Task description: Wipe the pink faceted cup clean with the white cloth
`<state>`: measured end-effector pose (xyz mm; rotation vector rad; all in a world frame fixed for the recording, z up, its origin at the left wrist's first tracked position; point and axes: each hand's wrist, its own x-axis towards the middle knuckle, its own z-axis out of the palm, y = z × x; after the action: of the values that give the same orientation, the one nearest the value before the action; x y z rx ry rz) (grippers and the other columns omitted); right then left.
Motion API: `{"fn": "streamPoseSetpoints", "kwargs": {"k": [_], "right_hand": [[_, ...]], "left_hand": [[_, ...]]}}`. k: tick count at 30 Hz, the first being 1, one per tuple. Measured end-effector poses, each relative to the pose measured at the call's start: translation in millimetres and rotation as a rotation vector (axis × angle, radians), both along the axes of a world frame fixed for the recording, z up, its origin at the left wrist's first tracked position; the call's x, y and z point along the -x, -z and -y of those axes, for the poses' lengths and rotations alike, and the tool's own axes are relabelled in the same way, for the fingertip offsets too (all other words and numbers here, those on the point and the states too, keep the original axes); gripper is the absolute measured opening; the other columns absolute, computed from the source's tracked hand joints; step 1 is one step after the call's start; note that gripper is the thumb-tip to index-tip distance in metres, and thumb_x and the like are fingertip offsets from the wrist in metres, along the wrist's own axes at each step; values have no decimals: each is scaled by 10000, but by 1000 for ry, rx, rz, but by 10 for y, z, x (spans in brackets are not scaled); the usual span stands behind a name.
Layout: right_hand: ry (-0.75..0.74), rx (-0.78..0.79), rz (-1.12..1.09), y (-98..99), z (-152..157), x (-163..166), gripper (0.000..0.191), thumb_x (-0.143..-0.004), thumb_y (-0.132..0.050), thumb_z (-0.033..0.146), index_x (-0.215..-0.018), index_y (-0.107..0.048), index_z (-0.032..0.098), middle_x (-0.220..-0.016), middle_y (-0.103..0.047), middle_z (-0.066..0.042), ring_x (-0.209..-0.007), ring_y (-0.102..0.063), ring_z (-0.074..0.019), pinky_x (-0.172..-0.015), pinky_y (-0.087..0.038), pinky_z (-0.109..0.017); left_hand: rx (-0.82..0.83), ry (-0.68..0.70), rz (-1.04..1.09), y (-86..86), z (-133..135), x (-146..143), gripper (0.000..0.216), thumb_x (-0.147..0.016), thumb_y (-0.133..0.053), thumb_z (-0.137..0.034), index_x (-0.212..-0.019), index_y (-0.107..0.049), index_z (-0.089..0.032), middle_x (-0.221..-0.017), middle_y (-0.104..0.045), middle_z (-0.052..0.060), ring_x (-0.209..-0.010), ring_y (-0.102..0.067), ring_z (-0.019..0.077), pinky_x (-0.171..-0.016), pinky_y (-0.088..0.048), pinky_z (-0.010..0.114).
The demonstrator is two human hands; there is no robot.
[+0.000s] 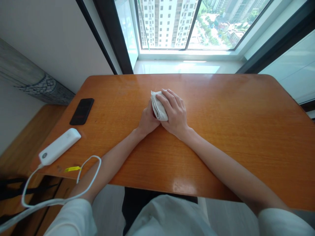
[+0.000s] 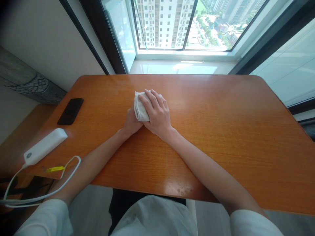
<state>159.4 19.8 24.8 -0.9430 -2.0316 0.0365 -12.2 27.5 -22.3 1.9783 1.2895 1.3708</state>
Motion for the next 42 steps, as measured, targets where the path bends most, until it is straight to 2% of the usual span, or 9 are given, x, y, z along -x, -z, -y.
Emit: {"fn": "streamPoseSetpoints", "kwargs": {"k": [3,9,16,20,27,31,36,39,42], "right_hand": [[-5,33,-118,-5,-17,5,483,-1097,-518,404,-1546,-636,270,-1631,-654,-138,-1564,-572,-352,-1309,-449,-580],[-18,259,-549,90,-117,41,399,-1145,-488,527,-1320,-763,298,-1419,-783,-80,-1361,-708,-267,-1246,-515,-485],[90,694,-1008,346,-313,-18,433,-1080,-583,630,-1021,-776,247,-974,-789,8,-943,-726,-185,-941,-609,-342],[55,547,-896,314,-247,-38,438,-1113,-542,615,-1116,-802,263,-1127,-828,-22,-1115,-763,-218,-1082,-609,-410],[-101,-9,-124,133,90,-104,562,-1101,-533,484,-1649,-590,375,-1718,-604,-49,-1650,-513,-363,-1392,-376,-665],[-191,-89,109,96,217,-54,708,-1030,-613,436,-1727,-497,394,-1731,-597,-7,-1667,-489,-396,-1451,-236,-697],[-124,-53,61,95,169,-68,670,-1038,-585,384,-1705,-523,391,-1721,-607,-8,-1653,-509,-375,-1440,-287,-671],[-85,-31,-102,98,114,-90,562,-1094,-524,395,-1651,-586,349,-1690,-631,-55,-1651,-510,-357,-1419,-336,-652],[-85,57,-317,123,62,-68,474,-1148,-466,441,-1557,-664,307,-1641,-663,-96,-1594,-571,-320,-1383,-404,-594]], "left_hand": [[13,-13,0,-47,24,-36,554,-965,-824,-500,-1398,-554,-284,-1084,-811,59,-882,-803,265,-753,-674,437],[1,-20,-33,-152,81,-54,660,-906,-847,-315,-1475,-513,-294,-1429,-762,94,-1209,-794,273,-1019,-663,440],[10,-40,-38,-168,121,-69,628,-917,-886,-389,-1423,-530,-283,-1364,-782,91,-1134,-803,253,-975,-660,402],[-3,-41,-42,-176,116,-64,599,-941,-856,-416,-1427,-535,-275,-1380,-780,101,-1158,-801,257,-989,-663,409],[-45,8,-73,-4,90,-9,583,-984,-793,-539,-1456,-581,-271,-1217,-825,122,-998,-832,350,-832,-707,568],[-62,24,-22,169,99,-72,572,-1062,-701,-579,-1555,-560,-327,-1366,-787,123,-1288,-773,391,-1043,-657,715],[-38,55,-68,123,68,-45,476,-1066,-684,-604,-1434,-639,-306,-1282,-810,90,-1204,-809,379,-985,-695,629],[13,5,-109,-16,72,-6,582,-996,-763,-620,-1425,-605,-259,-1181,-830,95,-986,-836,329,-824,-707,503],[16,-39,-109,-133,109,-20,682,-931,-831,-494,-1498,-534,-259,-1246,-821,95,-1011,-830,297,-857,-686,445]]}}
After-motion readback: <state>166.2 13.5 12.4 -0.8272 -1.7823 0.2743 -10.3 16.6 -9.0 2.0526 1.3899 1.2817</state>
